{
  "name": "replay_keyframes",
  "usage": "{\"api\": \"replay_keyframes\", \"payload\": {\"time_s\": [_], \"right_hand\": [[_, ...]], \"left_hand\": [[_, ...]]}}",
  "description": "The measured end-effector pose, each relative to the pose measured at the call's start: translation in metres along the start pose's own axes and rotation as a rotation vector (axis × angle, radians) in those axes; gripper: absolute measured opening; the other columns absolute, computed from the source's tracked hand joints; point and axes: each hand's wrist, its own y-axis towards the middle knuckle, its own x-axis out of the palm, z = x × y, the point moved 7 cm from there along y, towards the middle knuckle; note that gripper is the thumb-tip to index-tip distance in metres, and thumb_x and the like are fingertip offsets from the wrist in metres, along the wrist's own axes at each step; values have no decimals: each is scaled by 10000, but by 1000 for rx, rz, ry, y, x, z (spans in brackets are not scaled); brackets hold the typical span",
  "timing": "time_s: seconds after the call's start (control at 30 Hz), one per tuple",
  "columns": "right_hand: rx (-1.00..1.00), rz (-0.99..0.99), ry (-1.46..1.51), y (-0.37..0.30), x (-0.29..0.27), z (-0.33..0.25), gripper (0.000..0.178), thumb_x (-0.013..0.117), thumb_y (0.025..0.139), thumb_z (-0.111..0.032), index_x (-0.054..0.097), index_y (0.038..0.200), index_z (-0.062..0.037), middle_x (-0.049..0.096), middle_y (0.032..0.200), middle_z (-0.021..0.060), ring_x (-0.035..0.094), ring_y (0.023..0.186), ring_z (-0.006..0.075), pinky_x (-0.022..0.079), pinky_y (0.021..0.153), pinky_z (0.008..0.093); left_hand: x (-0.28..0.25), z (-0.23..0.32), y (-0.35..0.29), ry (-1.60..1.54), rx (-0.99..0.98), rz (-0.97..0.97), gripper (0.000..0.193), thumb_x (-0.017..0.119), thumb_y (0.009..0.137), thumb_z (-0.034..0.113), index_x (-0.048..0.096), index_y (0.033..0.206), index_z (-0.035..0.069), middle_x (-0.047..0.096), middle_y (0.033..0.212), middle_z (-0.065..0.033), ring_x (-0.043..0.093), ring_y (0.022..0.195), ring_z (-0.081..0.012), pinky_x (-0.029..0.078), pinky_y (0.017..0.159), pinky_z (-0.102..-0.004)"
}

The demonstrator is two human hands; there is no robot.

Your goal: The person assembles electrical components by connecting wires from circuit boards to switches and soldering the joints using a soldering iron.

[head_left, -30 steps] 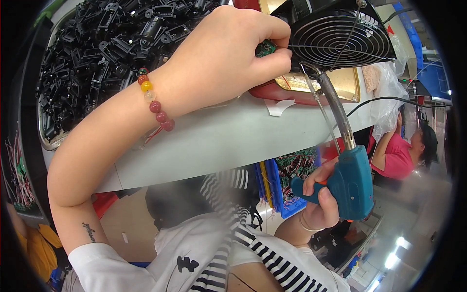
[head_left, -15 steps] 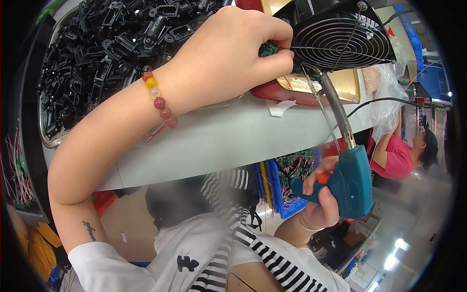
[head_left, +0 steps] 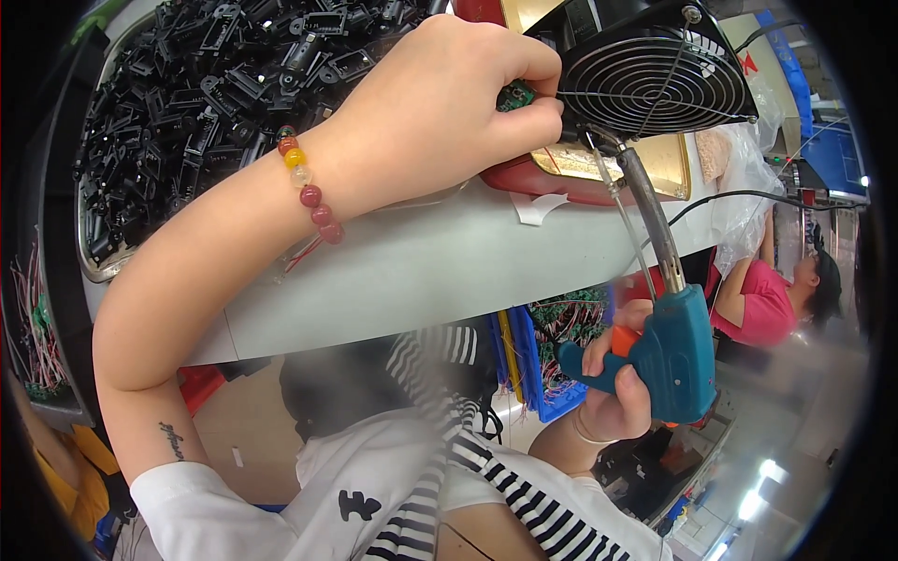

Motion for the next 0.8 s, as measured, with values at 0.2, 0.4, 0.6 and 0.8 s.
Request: {"api": "replay_keyframes", "payload": {"time_s": [0.2, 0.4, 0.6, 0.8], "right_hand": [[61, 34, 205, -5, -5, 6, 662, 748, 721, -63, 464, 1295, 104, 586, 1069, 204, 592, 676, 236, 463, 532, 295], [82, -15, 207, -3, -5, 6, 635, 747, 730, -62, 474, 1282, 92, 594, 1051, 190, 578, 669, 224, 465, 539, 321], [109, -19, 195, -3, 0, 7, 620, 754, 737, -73, 484, 1273, 86, 589, 1000, 155, 576, 665, 213, 462, 546, 322], [116, -3, 194, -2, 3, 6, 599, 759, 738, -64, 497, 1256, 86, 584, 952, 127, 572, 652, 206, 459, 548, 316]], "left_hand": [[0, -1, 0, -1, -25, -1, 210, 667, 824, 204, 689, 843, -4, 680, 727, -110, 624, 603, -177, 477, 554, -273], [0, -1, 1, -53, -62, 33, 209, 633, 767, 222, 690, 779, 22, 636, 659, -167, 632, 599, -321, 526, 621, -382], [0, 0, 2, -45, -50, 37, 210, 631, 769, 225, 689, 778, 23, 633, 657, -165, 631, 601, -322, 523, 620, -383], [0, -1, 1, -59, -39, 53, 209, 632, 768, 223, 692, 783, 23, 640, 666, -166, 635, 606, -322, 530, 629, -382]]}}
